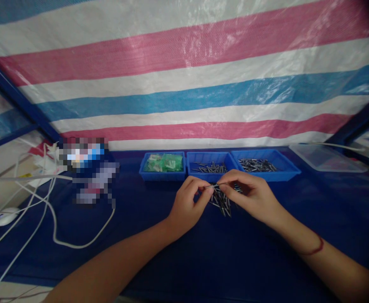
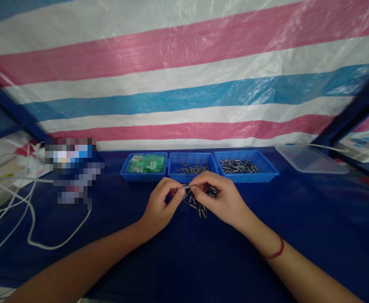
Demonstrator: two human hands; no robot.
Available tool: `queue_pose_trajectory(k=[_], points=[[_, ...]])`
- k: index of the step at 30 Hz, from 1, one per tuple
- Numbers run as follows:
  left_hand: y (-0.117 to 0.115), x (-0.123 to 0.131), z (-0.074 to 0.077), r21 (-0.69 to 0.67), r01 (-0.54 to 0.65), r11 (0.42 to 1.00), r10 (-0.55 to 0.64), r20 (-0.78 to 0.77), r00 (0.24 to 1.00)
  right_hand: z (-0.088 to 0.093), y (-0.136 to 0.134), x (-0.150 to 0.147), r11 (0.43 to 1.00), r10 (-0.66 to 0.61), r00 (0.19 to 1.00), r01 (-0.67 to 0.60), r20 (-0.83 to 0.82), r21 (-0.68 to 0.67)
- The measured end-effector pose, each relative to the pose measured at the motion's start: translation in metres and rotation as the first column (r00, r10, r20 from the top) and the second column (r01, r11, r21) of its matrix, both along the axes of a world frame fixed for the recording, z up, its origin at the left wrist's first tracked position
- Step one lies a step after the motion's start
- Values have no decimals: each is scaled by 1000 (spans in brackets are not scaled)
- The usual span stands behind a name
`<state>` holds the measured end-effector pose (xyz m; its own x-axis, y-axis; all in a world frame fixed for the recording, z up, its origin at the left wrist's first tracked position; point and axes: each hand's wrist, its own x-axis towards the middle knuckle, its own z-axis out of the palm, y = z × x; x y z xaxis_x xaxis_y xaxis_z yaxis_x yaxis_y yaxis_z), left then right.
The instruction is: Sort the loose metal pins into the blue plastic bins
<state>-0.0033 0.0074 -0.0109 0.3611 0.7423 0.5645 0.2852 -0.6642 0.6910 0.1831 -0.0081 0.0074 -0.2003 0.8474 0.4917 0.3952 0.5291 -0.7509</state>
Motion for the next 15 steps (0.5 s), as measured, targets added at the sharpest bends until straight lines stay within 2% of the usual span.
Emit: queue_pose_trajectory(k=[2,4,7,9,12,15], points=[[2,-2,0,25,-18,1000,19,-43,999,1,4,5,999,9,997,-12,71,44],[5,-3,-2,60,-30,998,39,-157,987,4,8,15,994,-21,990,7,141,105],[8,-7,-3,128,-1,992,52,-395,917,10,16,37,959,-223,950,173,220,225],[10,-10,-3,153,53,987,35,-521,853,14,21,54,898,-407,864,319,297,303],[12,-12,-4,149,138,979,-15,-622,783,14,27,79,764,-639,677,501,366,407],[13,-13,-6,127,185,975,-58,-654,754,8,31,98,673,-737,491,592,464,443]])
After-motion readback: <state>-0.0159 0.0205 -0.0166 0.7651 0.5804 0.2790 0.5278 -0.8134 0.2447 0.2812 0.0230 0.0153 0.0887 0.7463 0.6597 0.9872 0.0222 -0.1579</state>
